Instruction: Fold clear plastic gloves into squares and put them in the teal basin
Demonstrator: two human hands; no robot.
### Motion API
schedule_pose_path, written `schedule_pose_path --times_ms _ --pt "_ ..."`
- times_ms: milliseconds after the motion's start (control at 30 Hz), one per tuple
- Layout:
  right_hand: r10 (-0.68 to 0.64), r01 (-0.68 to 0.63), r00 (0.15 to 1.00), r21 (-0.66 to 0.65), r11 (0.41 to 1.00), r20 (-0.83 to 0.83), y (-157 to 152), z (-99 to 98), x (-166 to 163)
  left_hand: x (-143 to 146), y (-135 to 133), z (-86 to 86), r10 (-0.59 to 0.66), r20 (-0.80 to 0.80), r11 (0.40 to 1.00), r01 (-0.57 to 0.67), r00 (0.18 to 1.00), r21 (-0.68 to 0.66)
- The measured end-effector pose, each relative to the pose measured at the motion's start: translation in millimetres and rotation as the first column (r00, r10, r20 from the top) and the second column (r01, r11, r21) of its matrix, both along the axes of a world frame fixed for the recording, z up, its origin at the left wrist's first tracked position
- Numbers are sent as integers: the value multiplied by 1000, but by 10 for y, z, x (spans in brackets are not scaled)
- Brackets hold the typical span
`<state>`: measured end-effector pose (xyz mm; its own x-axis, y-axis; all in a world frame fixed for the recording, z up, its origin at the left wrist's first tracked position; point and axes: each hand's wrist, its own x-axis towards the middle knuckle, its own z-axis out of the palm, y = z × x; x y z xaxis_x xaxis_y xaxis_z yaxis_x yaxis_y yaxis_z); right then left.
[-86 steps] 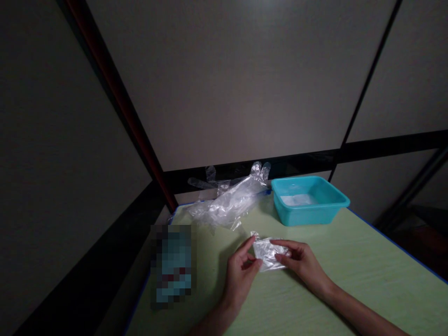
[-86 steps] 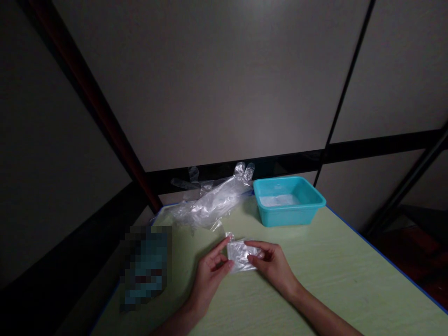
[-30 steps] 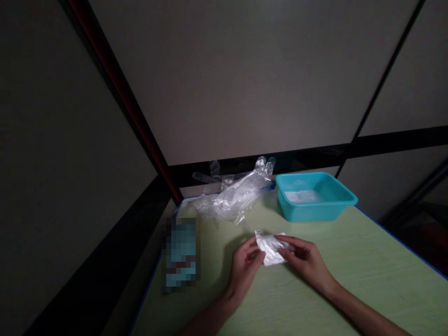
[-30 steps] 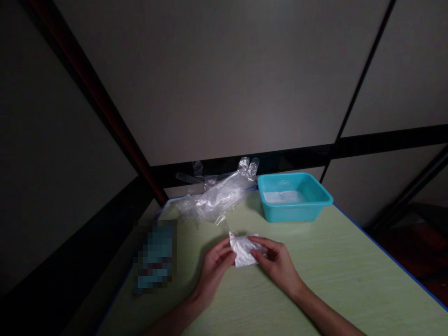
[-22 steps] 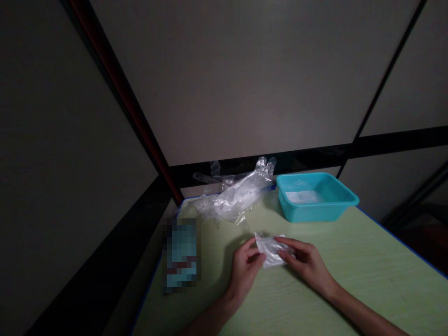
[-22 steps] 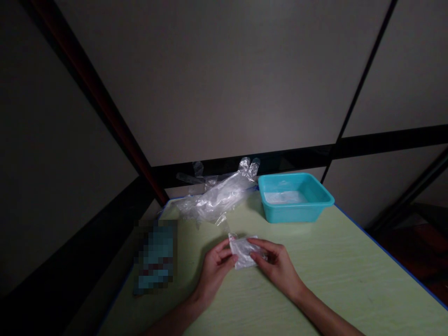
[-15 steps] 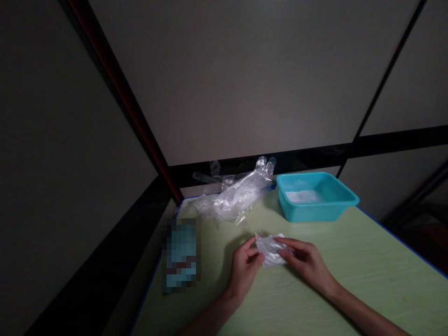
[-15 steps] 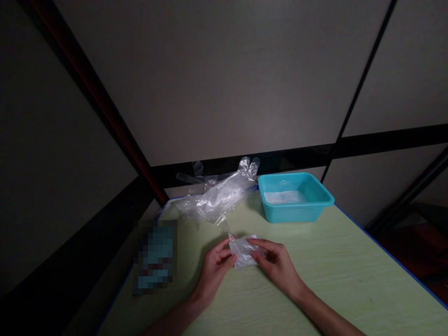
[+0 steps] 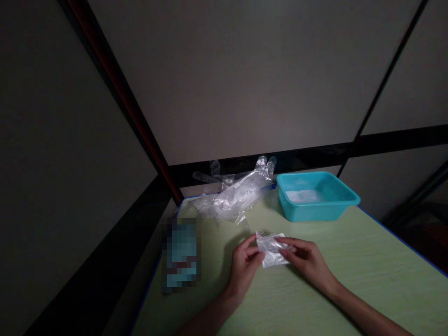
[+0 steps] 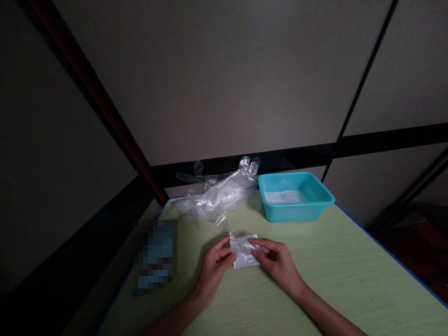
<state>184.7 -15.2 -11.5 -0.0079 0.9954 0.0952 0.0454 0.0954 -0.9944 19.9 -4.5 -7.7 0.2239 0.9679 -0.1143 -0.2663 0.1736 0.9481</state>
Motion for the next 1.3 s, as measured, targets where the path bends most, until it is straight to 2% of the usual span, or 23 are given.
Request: schedule_pose_path --times_ms 300,533,833,1300 --pt "3 -3 1000 -30 1000 -7 4 32 6 -7 -12 50 3 -19 1000 -3 1000 11" --pt "-73 73 997 -1 997 18 30 59 48 19 -9 27 4 -86 1000 -2 996 17" --pt "-80 80 997 24 997 15 37 49 43 27 -27 -1 11 -128 998 -3 992 66" --pt "-60 60 997 -13 998 -40 28 16 34 34 -20 30 7 -112 999 -2 994 42"
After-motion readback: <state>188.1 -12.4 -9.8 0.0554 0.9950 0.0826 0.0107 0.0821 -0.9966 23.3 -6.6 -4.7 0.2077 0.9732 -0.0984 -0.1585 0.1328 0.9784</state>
